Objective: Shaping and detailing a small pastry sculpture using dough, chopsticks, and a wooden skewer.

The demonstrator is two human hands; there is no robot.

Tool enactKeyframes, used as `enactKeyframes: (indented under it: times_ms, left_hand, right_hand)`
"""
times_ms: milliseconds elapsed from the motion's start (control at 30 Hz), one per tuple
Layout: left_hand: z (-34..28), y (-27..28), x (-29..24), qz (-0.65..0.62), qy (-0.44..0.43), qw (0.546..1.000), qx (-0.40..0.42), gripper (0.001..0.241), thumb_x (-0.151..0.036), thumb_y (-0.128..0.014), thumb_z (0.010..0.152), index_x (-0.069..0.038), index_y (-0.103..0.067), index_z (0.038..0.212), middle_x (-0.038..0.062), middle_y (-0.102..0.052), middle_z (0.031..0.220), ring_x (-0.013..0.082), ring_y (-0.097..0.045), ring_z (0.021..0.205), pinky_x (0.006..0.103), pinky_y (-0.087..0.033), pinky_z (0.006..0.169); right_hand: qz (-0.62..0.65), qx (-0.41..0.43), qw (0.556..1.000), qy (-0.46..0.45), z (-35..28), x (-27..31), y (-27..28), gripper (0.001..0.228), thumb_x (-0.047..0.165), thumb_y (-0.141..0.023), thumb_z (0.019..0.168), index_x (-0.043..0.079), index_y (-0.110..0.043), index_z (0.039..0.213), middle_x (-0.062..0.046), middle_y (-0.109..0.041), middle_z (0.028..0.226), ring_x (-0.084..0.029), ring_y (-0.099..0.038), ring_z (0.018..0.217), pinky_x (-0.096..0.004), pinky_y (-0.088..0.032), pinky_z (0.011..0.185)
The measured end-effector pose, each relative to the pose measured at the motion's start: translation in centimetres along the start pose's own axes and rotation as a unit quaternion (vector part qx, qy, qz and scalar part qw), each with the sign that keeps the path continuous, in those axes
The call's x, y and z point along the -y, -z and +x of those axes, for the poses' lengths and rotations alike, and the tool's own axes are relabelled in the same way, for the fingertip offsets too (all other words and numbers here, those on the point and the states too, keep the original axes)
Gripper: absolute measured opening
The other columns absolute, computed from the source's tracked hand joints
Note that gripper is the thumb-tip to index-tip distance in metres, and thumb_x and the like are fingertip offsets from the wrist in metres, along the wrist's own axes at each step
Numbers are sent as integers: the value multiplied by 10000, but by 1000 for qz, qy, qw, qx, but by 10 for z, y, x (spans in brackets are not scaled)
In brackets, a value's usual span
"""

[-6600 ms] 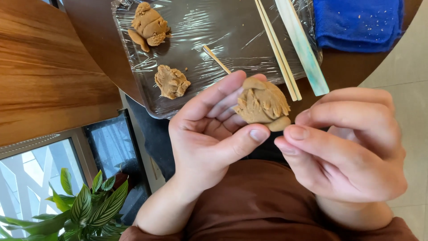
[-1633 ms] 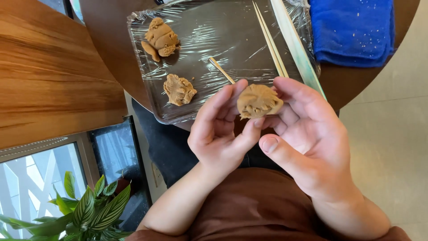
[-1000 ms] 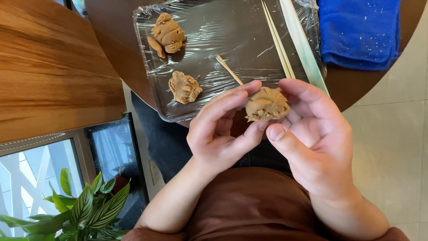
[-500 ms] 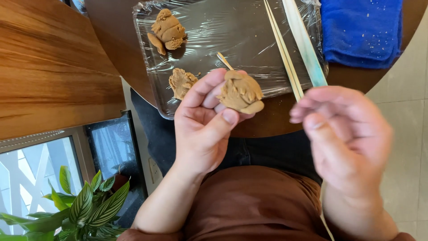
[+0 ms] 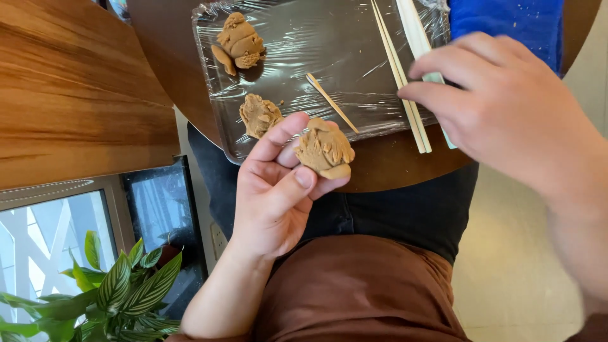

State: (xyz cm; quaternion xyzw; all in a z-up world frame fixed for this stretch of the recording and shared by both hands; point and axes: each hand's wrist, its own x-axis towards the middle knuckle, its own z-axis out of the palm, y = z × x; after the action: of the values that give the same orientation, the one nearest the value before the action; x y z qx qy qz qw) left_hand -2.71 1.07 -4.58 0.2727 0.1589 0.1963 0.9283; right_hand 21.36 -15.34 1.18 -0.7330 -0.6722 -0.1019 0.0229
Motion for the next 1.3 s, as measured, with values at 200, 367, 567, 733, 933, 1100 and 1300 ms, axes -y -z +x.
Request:
enactKeyframes:
  times_ms: [200, 367, 567, 733, 933, 1100, 1300]
  left_hand:
    - [-8, -4, -6, -28, 25, 999, 32, 604, -62, -742, 959, -24, -478, 1500, 297, -568, 1447, 583, -591, 1287, 551, -611, 989]
    - [-11, -3, -7, -64, 54, 996, -7, 549, -110, -745, 951, -22, -526, 1447, 278, -572, 1436, 549, -605, 1260, 537, -602, 992]
    - [-18, -3, -7, -49, 12, 999, 5, 549, -56, -744, 950, -9, -526, 1452, 269, -579, 1415, 586, -596, 1264, 552, -599, 1012]
    - [-23, -4, -9, -25, -19, 999, 33, 525, -47, -727, 974, -33, -515, 1455, 288, -556, 1463, 562, -601, 1281, 545, -599, 1017]
    - [-25, 2, -6, 31, -74, 996, 40, 571, -5, -751, 934, 7, -502, 1448, 309, -590, 1423, 433, -640, 1261, 535, -583, 1047]
    - [-26, 7, -3, 100, -109, 988, 46, 531, 60, -729, 938, 5, -517, 1422, 330, -595, 1418, 302, -626, 1315, 414, -572, 1107]
    - [-30, -1, -8, 122, -121, 983, 58, 520, 34, -737, 943, 2, -512, 1410, 310, -602, 1416, 315, -622, 1336, 423, -575, 1125]
  right_hand:
    - [-82, 157, 977, 123, 33, -8, -10, 213, 186, -714, 809, 288, -694, 994, 95, -626, 1223, -169, -624, 1099, -323, -509, 832]
    - [-143, 289, 933, 162, 43, -11, -9, 322, 159, -728, 810, 320, -640, 1074, 133, -591, 1112, -147, -598, 1103, -316, -540, 863]
    - [-140, 274, 925, 225, 42, -17, -20, 311, 39, -735, 780, 258, -609, 962, 91, -575, 961, -148, -603, 1003, -304, -538, 868]
    - [-125, 227, 932, 252, 39, -18, -14, 322, -37, -720, 756, 214, -593, 914, 52, -576, 949, -181, -621, 963, -321, -560, 881]
    - [131, 10, 983, 130, 27, 1, 30, 134, -51, -704, 987, 19, -703, 1101, -128, -707, 1192, -296, -684, 1135, -395, -554, 1007]
    - [385, -198, 897, -95, 3, 37, 10, 152, -116, -709, 1161, -236, -616, 1159, -356, -618, 1135, -418, -657, 1101, -436, -561, 978]
    - [405, -234, 859, -208, 10, 61, -3, 143, -45, -696, 1194, -183, -661, 1188, -262, -662, 1101, -273, -638, 938, -317, -523, 784]
